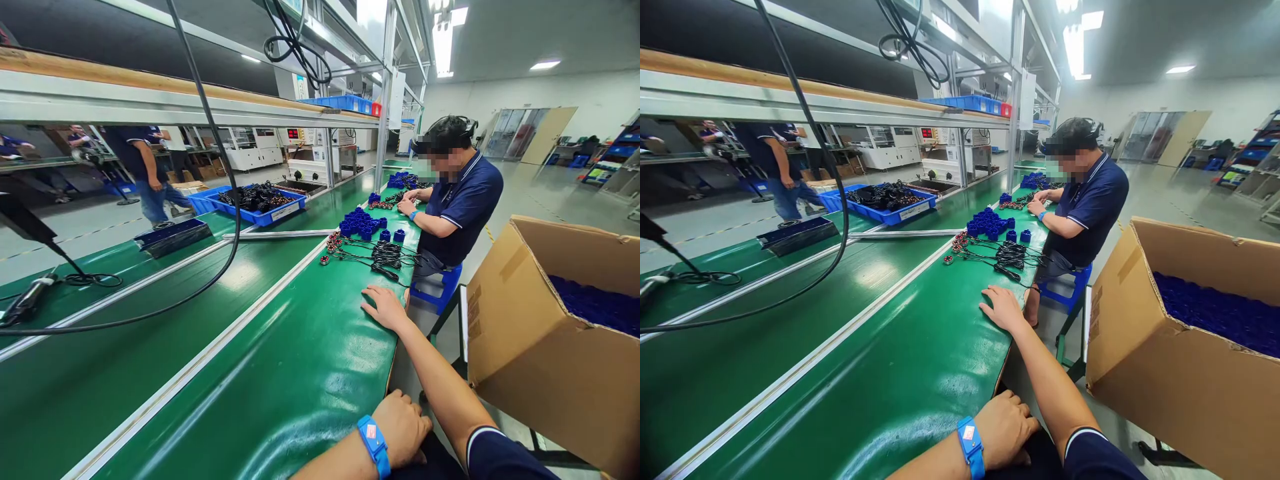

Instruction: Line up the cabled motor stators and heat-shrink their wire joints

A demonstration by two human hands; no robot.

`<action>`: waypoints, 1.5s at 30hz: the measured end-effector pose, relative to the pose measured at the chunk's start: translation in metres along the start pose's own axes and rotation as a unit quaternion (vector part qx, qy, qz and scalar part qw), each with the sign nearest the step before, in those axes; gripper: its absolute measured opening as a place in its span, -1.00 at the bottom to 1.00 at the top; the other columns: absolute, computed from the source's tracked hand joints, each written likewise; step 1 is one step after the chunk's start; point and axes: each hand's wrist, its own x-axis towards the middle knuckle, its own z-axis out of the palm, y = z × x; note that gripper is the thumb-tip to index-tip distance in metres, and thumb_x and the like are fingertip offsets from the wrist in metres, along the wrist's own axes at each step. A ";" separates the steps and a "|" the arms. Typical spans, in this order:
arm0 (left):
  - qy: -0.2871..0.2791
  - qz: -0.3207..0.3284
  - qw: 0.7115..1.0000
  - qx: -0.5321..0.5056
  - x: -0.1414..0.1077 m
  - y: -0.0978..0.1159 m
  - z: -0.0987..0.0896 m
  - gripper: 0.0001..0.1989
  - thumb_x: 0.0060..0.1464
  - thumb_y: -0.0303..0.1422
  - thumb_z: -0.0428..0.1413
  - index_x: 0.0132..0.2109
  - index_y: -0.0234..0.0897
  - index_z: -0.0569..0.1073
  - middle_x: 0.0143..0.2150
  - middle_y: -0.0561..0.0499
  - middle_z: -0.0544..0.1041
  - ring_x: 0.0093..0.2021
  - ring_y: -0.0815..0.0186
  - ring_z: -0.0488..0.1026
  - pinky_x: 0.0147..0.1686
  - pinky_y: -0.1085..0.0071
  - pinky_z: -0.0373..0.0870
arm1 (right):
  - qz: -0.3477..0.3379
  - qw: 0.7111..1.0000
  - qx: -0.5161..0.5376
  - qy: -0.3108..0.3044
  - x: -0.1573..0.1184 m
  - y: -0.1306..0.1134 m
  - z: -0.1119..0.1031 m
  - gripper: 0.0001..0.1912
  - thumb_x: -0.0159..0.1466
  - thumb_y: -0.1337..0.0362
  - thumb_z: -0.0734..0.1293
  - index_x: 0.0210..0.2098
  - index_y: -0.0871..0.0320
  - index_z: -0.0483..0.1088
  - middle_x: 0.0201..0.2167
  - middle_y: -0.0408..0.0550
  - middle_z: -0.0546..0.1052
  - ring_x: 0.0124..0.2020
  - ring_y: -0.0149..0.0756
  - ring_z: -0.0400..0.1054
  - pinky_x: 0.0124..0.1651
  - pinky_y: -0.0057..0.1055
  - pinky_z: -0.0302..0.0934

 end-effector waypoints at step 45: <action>0.017 0.004 1.000 -0.002 0.001 -0.001 0.003 -0.53 0.10 0.04 0.29 -0.12 -0.29 0.50 -0.25 -0.08 0.59 -0.25 0.16 0.53 -0.28 0.28 0.32 | 0.007 1.000 -0.004 -0.005 -0.001 -0.002 -0.003 -0.55 0.41 0.10 0.28 0.22 0.11 0.38 0.28 0.08 0.36 0.30 -0.07 0.23 0.34 -0.07 0.09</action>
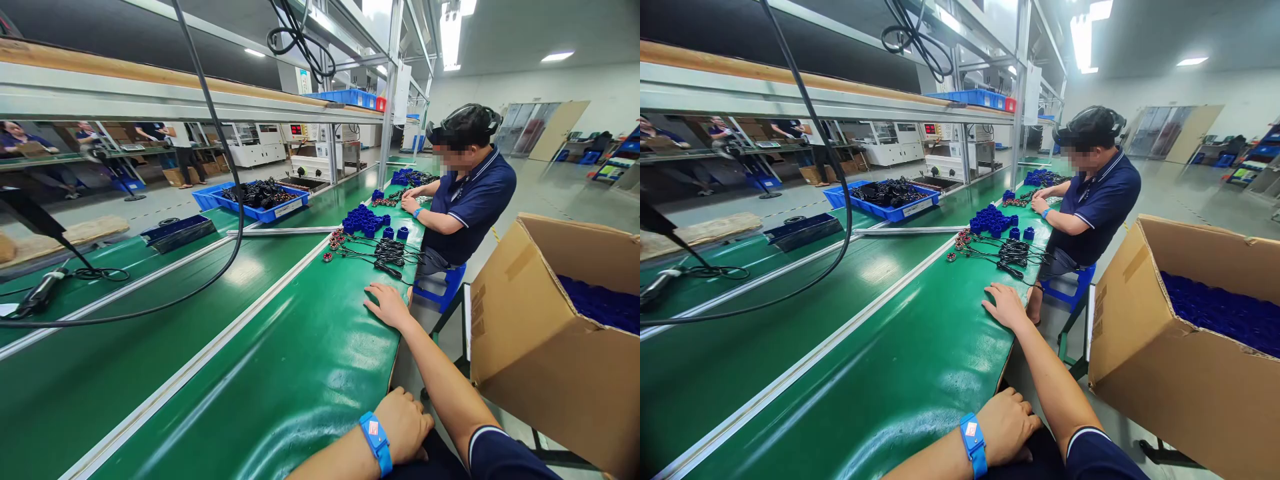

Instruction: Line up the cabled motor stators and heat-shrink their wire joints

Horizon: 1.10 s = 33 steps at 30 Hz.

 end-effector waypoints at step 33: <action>0.051 -0.015 0.997 -0.063 0.018 -0.005 0.026 -0.86 0.15 -0.30 0.25 -0.37 -0.17 0.51 -0.42 -0.02 0.54 -0.38 0.23 0.51 -0.41 0.33 0.36 | -0.073 0.996 -0.005 0.041 0.004 0.012 0.002 -0.48 0.38 0.01 0.13 0.08 0.23 0.46 0.11 0.20 0.50 0.14 0.03 0.39 0.19 0.01 0.26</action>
